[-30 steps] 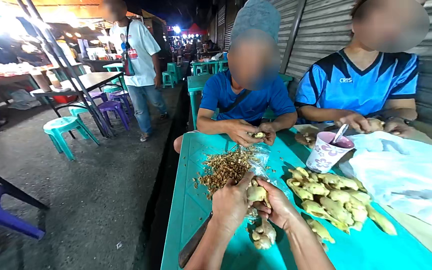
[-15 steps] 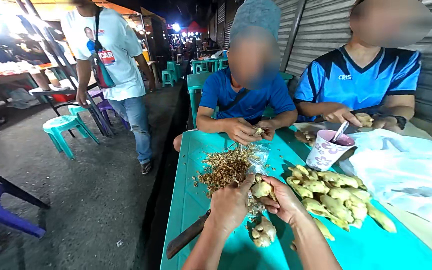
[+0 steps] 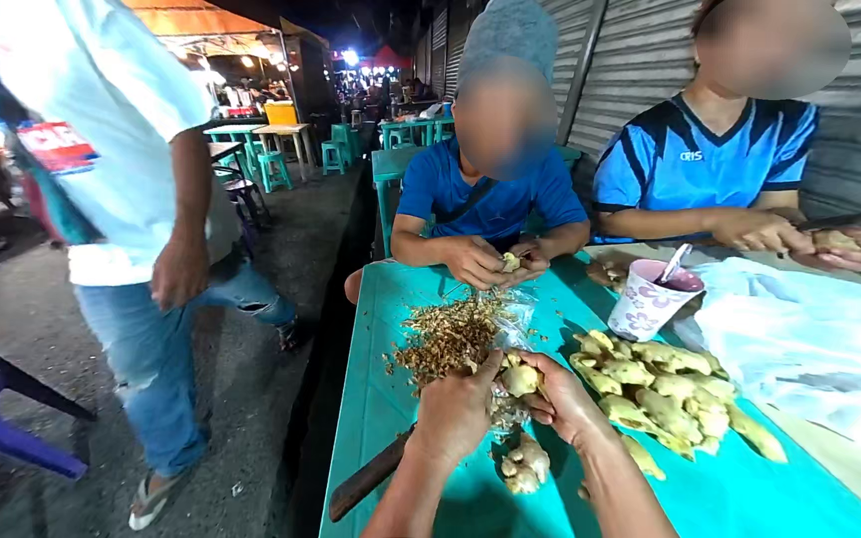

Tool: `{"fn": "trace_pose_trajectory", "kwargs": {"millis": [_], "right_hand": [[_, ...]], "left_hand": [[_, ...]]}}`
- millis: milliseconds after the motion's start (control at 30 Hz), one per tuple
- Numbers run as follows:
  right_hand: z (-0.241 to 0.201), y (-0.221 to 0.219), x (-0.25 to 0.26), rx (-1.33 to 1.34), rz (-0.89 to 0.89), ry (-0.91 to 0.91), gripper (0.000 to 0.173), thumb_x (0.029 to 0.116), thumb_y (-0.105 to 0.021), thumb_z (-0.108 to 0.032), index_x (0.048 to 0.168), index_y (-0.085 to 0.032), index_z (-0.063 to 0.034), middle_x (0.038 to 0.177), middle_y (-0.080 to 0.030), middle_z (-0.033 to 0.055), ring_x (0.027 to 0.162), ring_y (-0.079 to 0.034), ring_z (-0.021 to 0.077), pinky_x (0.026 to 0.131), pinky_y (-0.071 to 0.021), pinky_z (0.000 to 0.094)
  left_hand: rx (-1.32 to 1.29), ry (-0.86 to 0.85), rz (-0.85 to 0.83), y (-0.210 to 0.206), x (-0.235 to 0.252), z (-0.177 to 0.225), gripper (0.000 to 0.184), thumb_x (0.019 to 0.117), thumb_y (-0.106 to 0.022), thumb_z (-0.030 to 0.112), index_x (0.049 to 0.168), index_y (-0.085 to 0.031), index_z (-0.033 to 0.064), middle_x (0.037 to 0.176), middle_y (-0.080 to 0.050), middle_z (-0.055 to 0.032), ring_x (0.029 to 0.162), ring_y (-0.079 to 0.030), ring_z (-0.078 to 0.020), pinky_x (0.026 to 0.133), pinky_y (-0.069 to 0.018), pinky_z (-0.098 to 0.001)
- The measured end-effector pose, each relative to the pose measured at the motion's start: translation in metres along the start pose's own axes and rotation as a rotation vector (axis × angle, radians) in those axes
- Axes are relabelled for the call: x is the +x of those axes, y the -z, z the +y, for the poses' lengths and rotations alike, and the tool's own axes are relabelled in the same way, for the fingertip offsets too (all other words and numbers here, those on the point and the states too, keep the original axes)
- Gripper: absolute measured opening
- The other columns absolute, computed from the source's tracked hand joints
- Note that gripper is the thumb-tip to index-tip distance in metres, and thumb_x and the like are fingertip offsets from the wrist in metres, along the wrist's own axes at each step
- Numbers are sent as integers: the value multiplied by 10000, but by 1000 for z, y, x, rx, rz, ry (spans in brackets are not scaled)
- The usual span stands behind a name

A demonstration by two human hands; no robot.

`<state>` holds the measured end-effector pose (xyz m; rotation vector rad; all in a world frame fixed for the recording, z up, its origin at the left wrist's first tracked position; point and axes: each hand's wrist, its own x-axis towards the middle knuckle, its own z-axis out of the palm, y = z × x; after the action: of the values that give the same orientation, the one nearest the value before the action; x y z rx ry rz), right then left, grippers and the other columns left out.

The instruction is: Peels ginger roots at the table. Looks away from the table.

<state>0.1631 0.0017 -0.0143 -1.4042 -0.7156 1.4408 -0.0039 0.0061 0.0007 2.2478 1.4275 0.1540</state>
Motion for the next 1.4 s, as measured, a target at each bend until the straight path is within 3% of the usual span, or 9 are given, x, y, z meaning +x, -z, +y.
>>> {"fn": "trace_pose_trajectory", "kwargs": {"millis": [300,500,700,800,1000,1100,1167,1267,1400], "right_hand": [[0,1,-1,-192,79,56,344,1119,-364,-285,944,-599,-105,594,-462,-14,406,-300,40,385,-248,188],[2,-2,-1,-283,94,87,333,1117,-383,-293,1045,-640,-94,677,-507,9,458,-351,59,412,-267,210],[7,-8,2,-390,80,157,375,1120,-366,-278,1056,-652,-43,770,-566,47,571,-465,106,507,-372,273],[8,-9,2,-420,65,155,387,1123,-358,-282,1069,-652,-36,758,-537,45,570,-461,111,512,-383,277],[3,-11,-1,-188,53,-5,399,1128,-303,-337,988,-589,-97,598,-461,-12,413,-325,47,385,-268,193],[1,-12,-2,-102,33,4,419,1130,-286,-315,942,-591,-97,567,-472,-16,386,-308,33,367,-250,178],[1,-9,-1,-22,-13,-14,443,1127,-271,-322,909,-585,-97,555,-491,-12,369,-300,24,351,-242,170],[-1,-3,0,86,-71,-31,456,1116,-252,-326,967,-614,-93,624,-596,19,364,-308,12,343,-239,160],[1,2,5,177,-10,32,451,1112,-255,-308,1077,-631,-62,737,-656,74,404,-401,52,362,-312,187]], "left_hand": [[64,-2,-1,-2,-2,6,516,1129,-347,324,1636,-283,397,1208,-699,-179,1050,-700,-393,866,-553,-594],[53,32,-18,-1,-2,8,517,1132,-345,336,1640,-271,393,1233,-696,-179,1087,-693,-388,901,-544,-592],[70,120,-5,-3,-1,15,515,1123,-361,310,1629,-306,392,1295,-674,-186,1084,-697,-399,895,-554,-592],[67,145,5,-5,0,16,503,1122,-352,300,1615,-337,400,1301,-670,-184,1074,-699,-398,882,-558,-586],[96,182,50,-6,-1,24,504,1111,-381,275,1596,-373,412,1281,-671,-180,1013,-712,-392,840,-572,-568],[61,182,24,-1,-1,24,558,1096,-403,223,1610,-333,428,1297,-663,-181,1042,-705,-391,857,-568,-570],[-30,173,35,5,-2,19,539,1097,-412,222,1596,-371,421,1268,-683,-165,1079,-700,-377,889,-561,-577],[-217,129,87,11,-2,0,457,1130,-372,294,1575,-436,375,1257,-709,-137,1148,-687,-341,979,-531,-576],[-260,102,78,11,-1,-6,474,1139,-323,334,1610,-376,332,1280,-696,-143,1170,-675,-334,1011,-513,-565]]}}
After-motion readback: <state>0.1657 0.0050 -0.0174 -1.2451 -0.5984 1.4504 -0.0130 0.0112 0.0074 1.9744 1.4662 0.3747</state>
